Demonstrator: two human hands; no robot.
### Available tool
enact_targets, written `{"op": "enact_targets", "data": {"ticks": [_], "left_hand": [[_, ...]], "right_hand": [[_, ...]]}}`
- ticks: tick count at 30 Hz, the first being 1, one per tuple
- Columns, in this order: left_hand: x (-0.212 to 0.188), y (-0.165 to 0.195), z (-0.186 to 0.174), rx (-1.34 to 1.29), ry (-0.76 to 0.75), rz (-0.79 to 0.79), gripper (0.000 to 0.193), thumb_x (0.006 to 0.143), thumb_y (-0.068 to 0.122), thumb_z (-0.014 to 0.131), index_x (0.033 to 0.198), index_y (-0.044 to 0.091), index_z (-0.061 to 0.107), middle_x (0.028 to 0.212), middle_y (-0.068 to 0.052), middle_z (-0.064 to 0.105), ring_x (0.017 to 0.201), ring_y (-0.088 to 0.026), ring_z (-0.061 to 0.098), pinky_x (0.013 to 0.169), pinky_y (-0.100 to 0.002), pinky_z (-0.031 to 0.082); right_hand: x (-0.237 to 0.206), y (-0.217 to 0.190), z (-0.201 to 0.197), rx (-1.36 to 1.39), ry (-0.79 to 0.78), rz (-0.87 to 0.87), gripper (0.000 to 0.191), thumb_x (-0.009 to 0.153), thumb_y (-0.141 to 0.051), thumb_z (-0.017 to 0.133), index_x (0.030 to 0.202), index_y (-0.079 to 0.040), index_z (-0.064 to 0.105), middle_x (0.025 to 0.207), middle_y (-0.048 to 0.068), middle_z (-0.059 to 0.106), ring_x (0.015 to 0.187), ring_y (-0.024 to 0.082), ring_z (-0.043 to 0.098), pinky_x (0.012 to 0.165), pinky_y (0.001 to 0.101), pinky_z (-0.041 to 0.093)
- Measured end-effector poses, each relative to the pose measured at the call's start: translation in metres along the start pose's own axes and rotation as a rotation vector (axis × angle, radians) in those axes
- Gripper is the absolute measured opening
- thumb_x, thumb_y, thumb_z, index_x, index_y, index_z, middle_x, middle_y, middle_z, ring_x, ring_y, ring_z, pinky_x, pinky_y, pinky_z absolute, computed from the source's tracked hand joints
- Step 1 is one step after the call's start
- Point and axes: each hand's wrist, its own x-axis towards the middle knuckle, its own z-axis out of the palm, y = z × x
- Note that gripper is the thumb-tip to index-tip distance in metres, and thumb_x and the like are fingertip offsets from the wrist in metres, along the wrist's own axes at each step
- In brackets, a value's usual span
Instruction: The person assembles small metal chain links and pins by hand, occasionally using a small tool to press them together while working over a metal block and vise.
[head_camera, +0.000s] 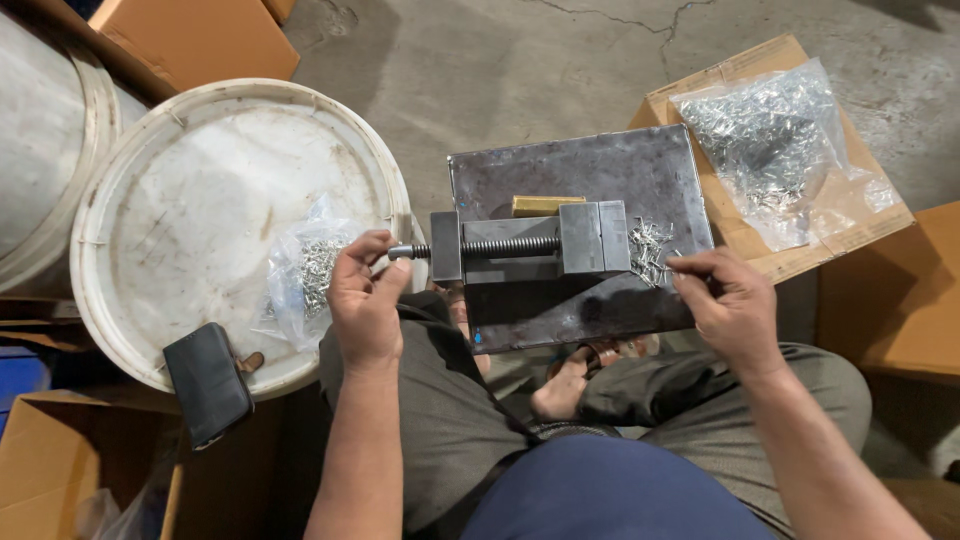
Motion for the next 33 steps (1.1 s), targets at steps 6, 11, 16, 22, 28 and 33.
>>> {"op": "enact_targets", "data": {"ticks": [6, 11, 16, 22, 28, 33], "left_hand": [[-0.027, 0.026, 0.029, 0.445, 0.242, 0.503, 0.018, 0.101, 0.003, 0.069, 0.115, 0.002, 0.059, 0.104, -0.004, 0.060, 0.082, -0.008, 0.054, 0.076, -0.025, 0.049], [-0.085, 0.027, 0.094, 0.330, -0.421, 0.132, 0.023, 0.100, 0.021, 0.065, 0.106, -0.001, 0.065, 0.078, 0.000, 0.065, 0.068, -0.005, 0.055, 0.063, -0.024, 0.047], [-0.088, -0.009, 0.125, -0.003, -0.656, -0.415, 0.028, 0.109, 0.024, 0.059, 0.099, -0.001, 0.069, 0.077, -0.001, 0.064, 0.069, -0.005, 0.057, 0.062, -0.023, 0.049], [-0.078, -0.044, 0.131, -0.187, -0.843, -0.592, 0.035, 0.111, 0.031, 0.058, 0.095, 0.000, 0.067, 0.082, -0.001, 0.065, 0.069, -0.007, 0.058, 0.063, -0.025, 0.050], [-0.066, -0.058, 0.127, -0.293, -0.889, -0.717, 0.029, 0.110, 0.027, 0.061, 0.102, -0.001, 0.069, 0.082, -0.004, 0.067, 0.070, -0.009, 0.061, 0.063, -0.027, 0.052], [-0.051, -0.059, 0.120, -0.424, -0.857, -0.870, 0.023, 0.105, 0.020, 0.062, 0.120, 0.002, 0.065, 0.100, -0.004, 0.071, 0.084, -0.009, 0.065, 0.074, -0.025, 0.053]], "right_hand": [[0.016, -0.067, 0.001, -0.350, -0.005, -0.512, 0.021, 0.087, 0.002, 0.073, 0.107, -0.004, 0.077, 0.101, 0.011, 0.073, 0.089, 0.021, 0.071, 0.079, 0.0294, 0.056], [-0.011, -0.098, 0.028, -0.293, -0.103, -0.667, 0.030, 0.079, 0.004, 0.079, 0.108, -0.003, 0.074, 0.089, 0.011, 0.073, 0.074, 0.020, 0.070, 0.065, 0.0303, 0.055], [-0.035, -0.081, 0.040, -0.087, -0.048, -0.506, 0.035, 0.088, 0.002, 0.075, 0.121, -0.001, 0.066, 0.098, 0.009, 0.072, 0.085, 0.016, 0.071, 0.077, 0.0270, 0.058], [-0.039, -0.048, 0.017, 0.186, -0.166, -0.030, 0.017, 0.091, 0.000, 0.072, 0.107, 0.000, 0.070, 0.097, 0.006, 0.071, 0.082, 0.012, 0.070, 0.071, 0.0246, 0.057], [-0.012, -0.053, 0.008, -0.009, -0.187, -0.090, 0.011, 0.087, -0.005, 0.075, 0.097, -0.003, 0.071, 0.088, 0.004, 0.071, 0.077, 0.013, 0.066, 0.069, 0.0279, 0.053], [0.040, -0.073, 0.012, -0.339, -0.111, -0.382, 0.010, 0.090, -0.008, 0.075, 0.099, -0.005, 0.072, 0.096, 0.008, 0.072, 0.087, 0.021, 0.072, 0.076, 0.0321, 0.056]]}}
